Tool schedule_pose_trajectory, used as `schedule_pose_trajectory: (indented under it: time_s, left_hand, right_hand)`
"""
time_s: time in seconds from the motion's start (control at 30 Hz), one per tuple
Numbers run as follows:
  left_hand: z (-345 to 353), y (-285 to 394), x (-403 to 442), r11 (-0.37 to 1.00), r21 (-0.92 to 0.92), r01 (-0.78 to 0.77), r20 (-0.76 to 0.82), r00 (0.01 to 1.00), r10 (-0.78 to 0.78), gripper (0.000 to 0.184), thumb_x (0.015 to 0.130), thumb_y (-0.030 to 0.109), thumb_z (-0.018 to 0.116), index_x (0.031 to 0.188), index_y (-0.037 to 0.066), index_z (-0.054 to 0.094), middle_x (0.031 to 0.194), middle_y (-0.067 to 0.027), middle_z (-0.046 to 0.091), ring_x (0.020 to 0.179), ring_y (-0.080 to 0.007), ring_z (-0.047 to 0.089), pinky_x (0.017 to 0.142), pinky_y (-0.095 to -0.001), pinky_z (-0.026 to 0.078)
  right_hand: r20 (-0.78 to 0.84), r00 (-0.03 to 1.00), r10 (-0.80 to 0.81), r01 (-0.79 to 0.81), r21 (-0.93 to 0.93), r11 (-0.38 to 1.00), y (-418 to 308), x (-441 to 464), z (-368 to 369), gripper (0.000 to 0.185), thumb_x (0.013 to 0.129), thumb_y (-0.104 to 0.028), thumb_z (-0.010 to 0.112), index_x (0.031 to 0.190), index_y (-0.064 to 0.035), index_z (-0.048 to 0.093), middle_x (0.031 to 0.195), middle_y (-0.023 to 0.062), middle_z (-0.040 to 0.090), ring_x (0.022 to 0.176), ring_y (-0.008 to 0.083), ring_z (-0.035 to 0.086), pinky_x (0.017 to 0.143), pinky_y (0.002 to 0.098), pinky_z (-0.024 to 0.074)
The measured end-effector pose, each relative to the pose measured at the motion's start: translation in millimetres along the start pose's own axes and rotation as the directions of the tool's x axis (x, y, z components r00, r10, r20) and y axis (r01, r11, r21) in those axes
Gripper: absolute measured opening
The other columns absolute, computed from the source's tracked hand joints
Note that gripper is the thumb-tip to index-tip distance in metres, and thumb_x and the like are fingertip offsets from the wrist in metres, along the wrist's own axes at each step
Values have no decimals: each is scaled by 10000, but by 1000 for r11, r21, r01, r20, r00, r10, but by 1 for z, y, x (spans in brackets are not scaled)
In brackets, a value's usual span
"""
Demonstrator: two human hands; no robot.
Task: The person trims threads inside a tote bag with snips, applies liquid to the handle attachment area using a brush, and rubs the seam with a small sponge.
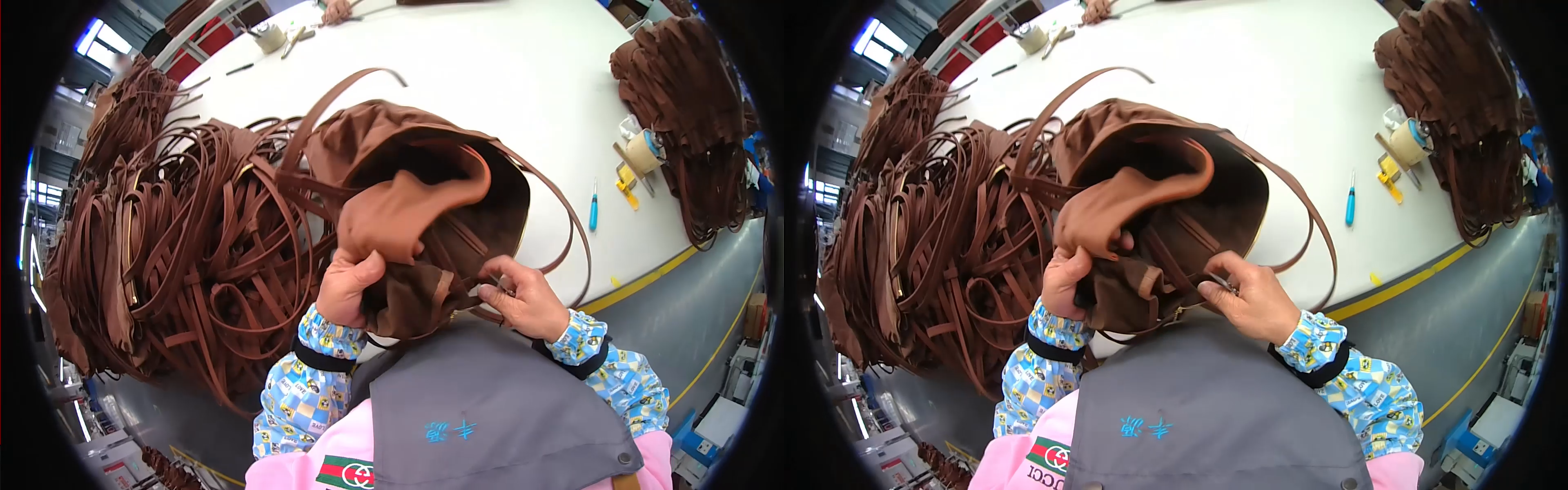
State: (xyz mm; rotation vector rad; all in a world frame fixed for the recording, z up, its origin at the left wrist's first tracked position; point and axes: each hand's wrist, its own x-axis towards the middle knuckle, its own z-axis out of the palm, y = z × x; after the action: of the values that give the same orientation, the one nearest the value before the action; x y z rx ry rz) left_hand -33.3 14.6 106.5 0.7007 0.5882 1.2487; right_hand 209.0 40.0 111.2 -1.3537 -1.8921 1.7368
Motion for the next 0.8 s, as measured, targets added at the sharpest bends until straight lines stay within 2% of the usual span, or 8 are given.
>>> schedule_pose_trajectory:
  time_s: [0.1, 0.2, 0.23, 0.33, 0.43, 0.57, 0.73, 0.8]
  left_hand:
    - [32, 2, 7, 950, -261, -171, 26, 983, 184, 567, 805, 141, 557, 1302, 3, 324, 1332, -112, 363, 1241, -311, 328, 998, -438, 334]
    - [58, -2, 12, 897, -341, -281, 112, 935, 336, 723, 744, 100, 580, 1362, 32, 211, 1372, -105, 316, 1270, -309, 287, 1044, -441, 259]
    - [56, -3, 20, 912, -273, -305, 282, 881, 380, 810, 691, 47, 583, 1382, 52, 159, 1402, -107, 267, 1290, -297, 255, 1070, -431, 195]
    - [78, -6, 6, 995, -79, -63, 234, 969, 80, 853, 675, 19, 605, 1390, 71, 143, 1420, -99, 232, 1319, -235, 198, 1080, -368, 124]
    - [59, -57, -1, 974, -208, 85, 214, 976, -40, 793, 712, 54, 617, 1378, 55, 186, 1432, -85, 201, 1324, -202, 171, 1073, -344, 117]
    - [55, -70, -5, 953, -174, 249, 171, 961, -219, 800, 686, 98, 644, 1365, 63, 223, 1375, -99, 307, 1291, -232, 247, 1069, -368, 144]
    - [57, -67, 1, 936, -39, 349, 286, 902, -324, 752, 699, 145, 651, 1335, 26, 268, 1353, -100, 335, 1276, -225, 267, 1056, -368, 175]
    - [56, -68, 3, 943, -18, 332, 289, 905, -313, 700, 730, 141, 636, 1322, 10, 286, 1335, -112, 358, 1263, -222, 290, 1048, -351, 195]
  right_hand:
    - [-383, 919, -94, 201, 249, 947, -12, 3, -13, 133, 773, -30, 616, 827, -37, 495, 640, -31, 491, 570, 23, 423, 477, 192, 345]
    - [-617, 720, -317, 466, 91, 880, -37, -1, -39, 143, 744, 57, 568, 833, -38, 508, 755, -26, 493, 613, 23, 413, 539, 169, 359]
    - [-663, 649, -374, 519, 26, 854, -42, 0, -47, 153, 737, 71, 556, 838, -36, 512, 773, -22, 495, 625, 23, 415, 550, 167, 359]
    - [-729, 536, -427, 580, -50, 813, -50, -1, -63, 168, 718, 92, 518, 838, -25, 526, 767, -24, 498, 616, 23, 410, 544, 165, 352]
    - [-624, 703, -340, 334, -131, 933, -20, -2, -73, 131, 689, 60, 508, 792, -15, 538, 640, -42, 472, 545, 13, 372, 498, 167, 336]
    - [-516, 819, -249, 129, -258, 957, 32, -12, -71, 254, 640, 56, 554, 888, 0, 565, 672, 81, 538, 628, 165, 551, 582, 267, 446]
    - [-556, 760, -337, 108, -403, 909, 33, -38, -68, 262, 647, 47, 600, 902, -11, 581, 869, 103, 551, 677, 174, 549, 571, 264, 455]
    - [-669, 640, -377, 98, -415, 905, 21, -46, -64, 218, 685, 51, 597, 891, -16, 588, 844, 87, 550, 655, 140, 536, 570, 228, 448]
